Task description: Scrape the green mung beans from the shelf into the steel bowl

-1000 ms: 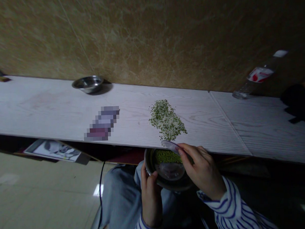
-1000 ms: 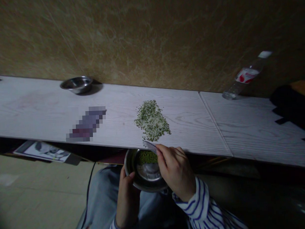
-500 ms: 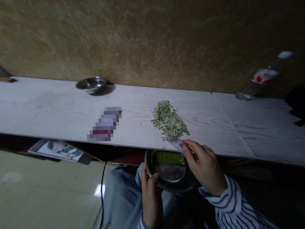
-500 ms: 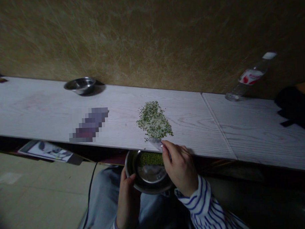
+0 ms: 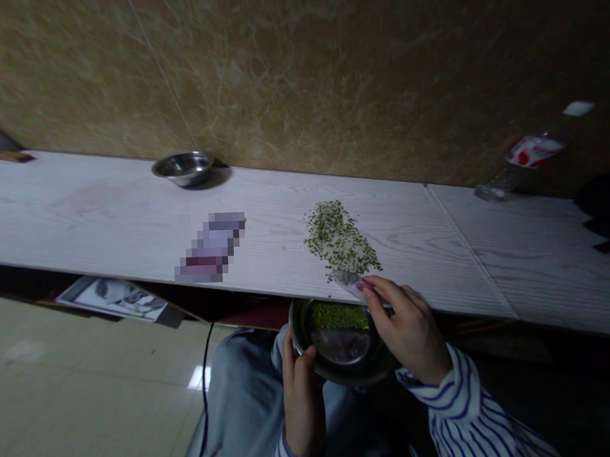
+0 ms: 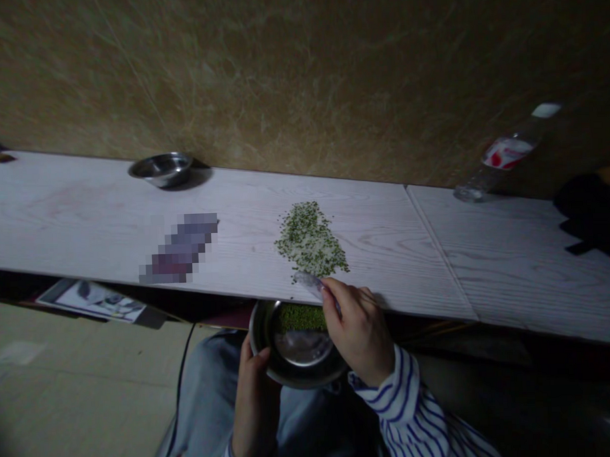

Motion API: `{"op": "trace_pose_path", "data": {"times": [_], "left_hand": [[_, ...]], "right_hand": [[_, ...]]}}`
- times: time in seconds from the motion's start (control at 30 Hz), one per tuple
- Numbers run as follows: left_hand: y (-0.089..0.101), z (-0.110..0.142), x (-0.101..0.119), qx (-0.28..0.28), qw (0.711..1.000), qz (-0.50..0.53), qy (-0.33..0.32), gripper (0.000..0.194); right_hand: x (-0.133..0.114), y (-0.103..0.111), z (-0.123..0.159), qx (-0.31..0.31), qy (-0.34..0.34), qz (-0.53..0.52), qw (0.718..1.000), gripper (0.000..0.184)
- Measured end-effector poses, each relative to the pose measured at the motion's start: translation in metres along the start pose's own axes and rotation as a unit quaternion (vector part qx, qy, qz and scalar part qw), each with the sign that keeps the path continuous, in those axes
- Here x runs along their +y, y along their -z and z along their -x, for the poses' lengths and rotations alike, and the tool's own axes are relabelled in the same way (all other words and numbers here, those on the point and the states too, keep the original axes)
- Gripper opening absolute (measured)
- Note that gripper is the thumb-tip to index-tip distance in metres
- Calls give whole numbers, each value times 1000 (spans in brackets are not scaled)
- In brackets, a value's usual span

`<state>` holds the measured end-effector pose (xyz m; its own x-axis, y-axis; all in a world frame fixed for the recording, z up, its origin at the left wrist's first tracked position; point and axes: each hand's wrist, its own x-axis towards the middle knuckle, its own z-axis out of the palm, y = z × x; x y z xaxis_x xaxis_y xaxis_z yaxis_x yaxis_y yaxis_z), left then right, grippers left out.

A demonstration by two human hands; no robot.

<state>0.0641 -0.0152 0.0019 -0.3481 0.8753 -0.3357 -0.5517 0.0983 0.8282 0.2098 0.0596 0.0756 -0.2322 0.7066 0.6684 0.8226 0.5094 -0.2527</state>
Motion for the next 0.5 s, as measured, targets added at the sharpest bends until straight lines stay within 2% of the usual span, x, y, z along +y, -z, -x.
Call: {"op": "trace_pose_path", "data": {"times": [0.1, 0.5], "left_hand": [[-1, 0, 1, 3, 997, 56, 50, 64], [-2, -1, 6, -4, 996, 85, 39, 62]], "right_hand": [[2, 1, -1, 3, -1, 7, 1000, 16], [0, -1, -2, 11, 11, 0, 1000, 16]]}}
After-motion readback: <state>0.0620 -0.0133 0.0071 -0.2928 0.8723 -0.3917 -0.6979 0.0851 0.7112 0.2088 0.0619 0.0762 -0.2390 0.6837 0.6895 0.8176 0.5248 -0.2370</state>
